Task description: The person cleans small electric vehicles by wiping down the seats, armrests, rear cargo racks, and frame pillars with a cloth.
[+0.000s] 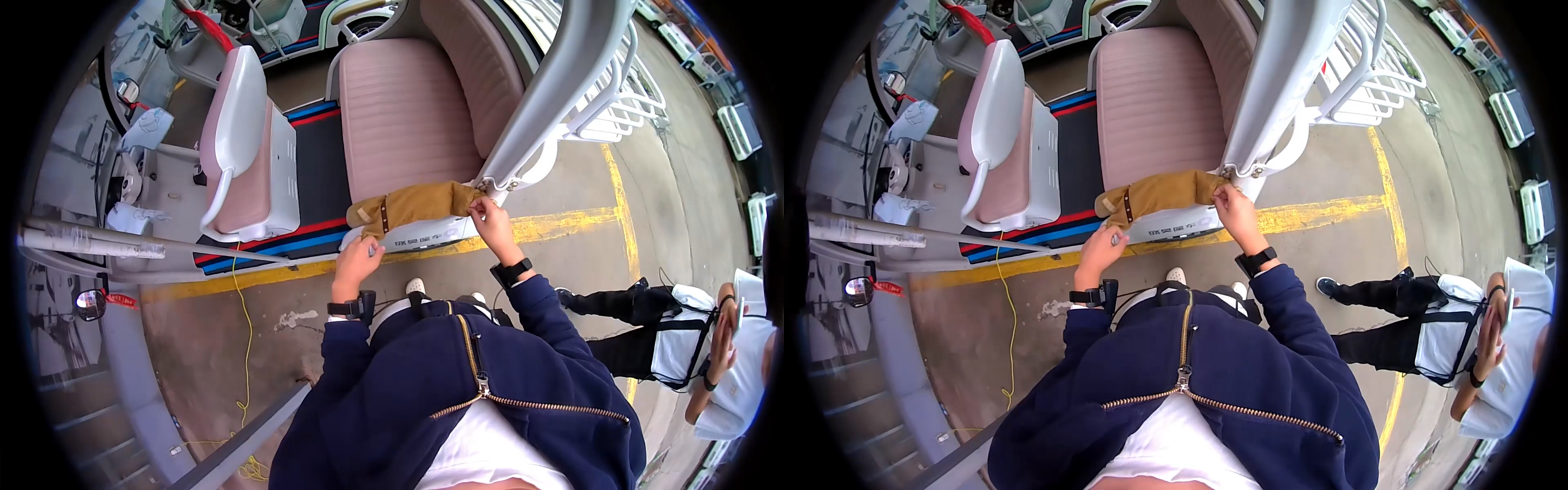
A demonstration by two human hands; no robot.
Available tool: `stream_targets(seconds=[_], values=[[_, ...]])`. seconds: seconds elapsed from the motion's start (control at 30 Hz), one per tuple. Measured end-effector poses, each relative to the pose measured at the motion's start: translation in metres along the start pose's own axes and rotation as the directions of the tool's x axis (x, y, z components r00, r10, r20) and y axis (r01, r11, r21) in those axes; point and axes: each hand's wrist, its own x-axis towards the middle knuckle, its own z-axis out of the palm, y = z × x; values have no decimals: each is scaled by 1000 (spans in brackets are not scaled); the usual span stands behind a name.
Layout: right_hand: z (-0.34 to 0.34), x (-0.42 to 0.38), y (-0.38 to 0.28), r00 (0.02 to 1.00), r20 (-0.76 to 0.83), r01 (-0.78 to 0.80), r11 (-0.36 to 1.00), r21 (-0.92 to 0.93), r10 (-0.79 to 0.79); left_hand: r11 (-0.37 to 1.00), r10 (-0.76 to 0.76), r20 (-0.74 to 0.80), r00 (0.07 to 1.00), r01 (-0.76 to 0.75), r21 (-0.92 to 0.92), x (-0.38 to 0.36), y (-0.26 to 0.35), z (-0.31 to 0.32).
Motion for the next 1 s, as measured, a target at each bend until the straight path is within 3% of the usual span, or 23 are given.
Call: stream_targets(seconds=[0.03, 0.1, 0.13, 0.2, 0.27, 0.33, 0.37, 0.43, 0.53, 0.6, 0.67, 0.73, 0.77, 0.83, 0.87, 0.93, 1.0], values=[[1, 0, -5, 1000, -1, -15, 1000, -8, 15, 1000, 4, 16, 1000, -4, -4, 1, 5, -11], [-2, -1, -16, 999, 26, -32, 997, -71, 34, 963, 56, -29, 998, -46, 266, 9, 19, -36], [-5, -1, -30, 998, 24, -52, 995, -82, 54, 964, 63, -9, 998, -58, 260, 16, 25, -43], [-3, -4, -55, 987, -41, 145, 965, -218, -157, 922, 340, -294, 893, -255, 291, 32, 39, -49], [9, -2, -67, 953, -11, 283, 899, -334, -303, 875, 483, -316, 817, -436, 208, 50, 60, -37], [25, 4, -76, 942, 226, 312, 895, -319, -248, 821, 569, -343, 747, -536, 196, 72, 71, 2], [40, 5, -77, 941, 173, 335, 867, -369, -290, 819, 572, -339, 747, -540, 193, 78, 72, 21], [52, 17, -70, 943, 188, 331, 829, -451, -274, 876, 435, -179, 882, -369, 311, 90, 73, 41], [62, 46, -54, 937, 171, 348, 760, -548, -306, 871, 449, -148, 881, -395, 292, 101, 71, 38], [59, 55, -49, 906, 300, 416, 764, -494, -299, 869, 447, -76, 891, -413, 273, 109, 67, 35], [55, 75, -33, 855, 363, 483, 824, -295, -372, 866, 448, -8, 894, -432, 250, 124, 69, 26], [47, 100, -35, 778, 606, 325, 931, -167, -163, 962, 255, 300, 919, -272, 16, 143, 73, 15], [45, 102, -40, 775, 610, 326, 931, -164, -164, 974, 220, 409, 886, -221, -47, 152, 73, 9], [47, 113, -47, 706, 708, 220, 943, -251, 24, 958, 274, 378, 884, -285, -27, 161, 64, 19], [48, 114, -49, 707, 707, 235, 940, -247, 9, 936, 332, 350, 876, -352, -8, 168, 60, 23], [48, 95, -45, 821, 571, 256, 910, -327, -26, 948, 282, 375, 883, -316, 34, 152, 71, 8], [48, 89, -41, 816, 573, 280, 917, -284, -72, 961, 244, 187, 951, -263, 82, 139, 76, 9]])
